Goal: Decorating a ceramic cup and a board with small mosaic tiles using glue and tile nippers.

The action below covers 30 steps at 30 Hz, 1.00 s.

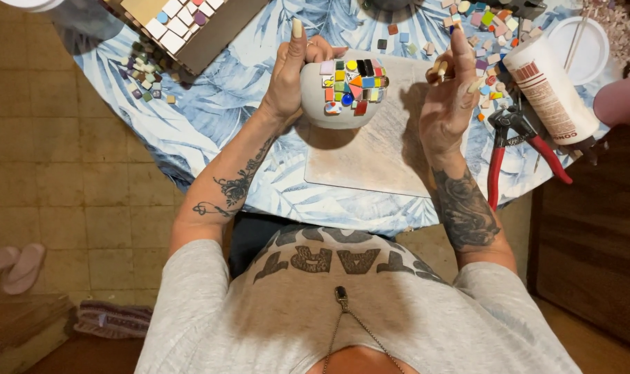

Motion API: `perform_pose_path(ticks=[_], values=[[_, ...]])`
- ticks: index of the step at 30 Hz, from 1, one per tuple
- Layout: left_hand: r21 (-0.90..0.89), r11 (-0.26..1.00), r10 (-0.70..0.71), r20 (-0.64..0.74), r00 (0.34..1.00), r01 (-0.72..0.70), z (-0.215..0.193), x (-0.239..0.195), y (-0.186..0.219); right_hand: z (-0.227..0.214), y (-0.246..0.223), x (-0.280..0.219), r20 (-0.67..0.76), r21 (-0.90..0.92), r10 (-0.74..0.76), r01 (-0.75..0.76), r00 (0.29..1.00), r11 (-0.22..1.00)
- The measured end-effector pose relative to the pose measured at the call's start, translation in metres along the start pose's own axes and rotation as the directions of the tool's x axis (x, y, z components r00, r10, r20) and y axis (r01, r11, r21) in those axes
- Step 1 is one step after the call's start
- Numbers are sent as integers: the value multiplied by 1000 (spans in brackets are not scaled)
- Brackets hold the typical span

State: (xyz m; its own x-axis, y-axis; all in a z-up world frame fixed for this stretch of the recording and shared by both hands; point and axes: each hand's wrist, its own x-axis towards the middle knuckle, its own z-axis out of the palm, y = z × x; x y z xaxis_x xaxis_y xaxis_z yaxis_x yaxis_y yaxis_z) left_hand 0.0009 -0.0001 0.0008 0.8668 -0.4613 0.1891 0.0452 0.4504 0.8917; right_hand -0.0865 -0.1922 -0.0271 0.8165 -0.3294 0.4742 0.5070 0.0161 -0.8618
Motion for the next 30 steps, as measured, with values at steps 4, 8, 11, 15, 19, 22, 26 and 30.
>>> perform_pose_path(ticks=[4, 8, 11, 15, 19, 22, 26, 30], values=[[-19, 1000, -15, -6, 1000, 14, 0, 0, -1, 4, -5, 1, 10, 7, 2, -2, 1000, 1000], [-47, 998, -34, -24, 999, 33, 1, 0, -1, 10, -13, 7, -45, -130, 9, -15, 999, 991], [-58, 993, -109, -56, 992, 106, -6, 1, -10, 9, -12, 8, -113, 33, 107, -104, 988, 994], [-60, 986, -159, -112, 981, 153, -4, 2, -6, 15, -18, 9, -129, 16, 115, -114, 985, 993], [-94, 981, -181, -125, 976, 170, -4, 2, -4, 12, -14, 8, -114, 36, 114, -111, 987, 993], [-101, 983, -163, -121, 979, 151, -5, 2, -7, 17, -20, 9, -140, 9, 143, -143, 980, 990], [-91, 987, -139, -105, 985, 129, -4, 1, -5, 11, -11, 8, -117, 56, 159, -153, 980, 987], [-69, 994, -89, -49, 995, 85, -5, 0, -6, 15, -15, 8, -121, 69, 198, -190, 973, 979]])
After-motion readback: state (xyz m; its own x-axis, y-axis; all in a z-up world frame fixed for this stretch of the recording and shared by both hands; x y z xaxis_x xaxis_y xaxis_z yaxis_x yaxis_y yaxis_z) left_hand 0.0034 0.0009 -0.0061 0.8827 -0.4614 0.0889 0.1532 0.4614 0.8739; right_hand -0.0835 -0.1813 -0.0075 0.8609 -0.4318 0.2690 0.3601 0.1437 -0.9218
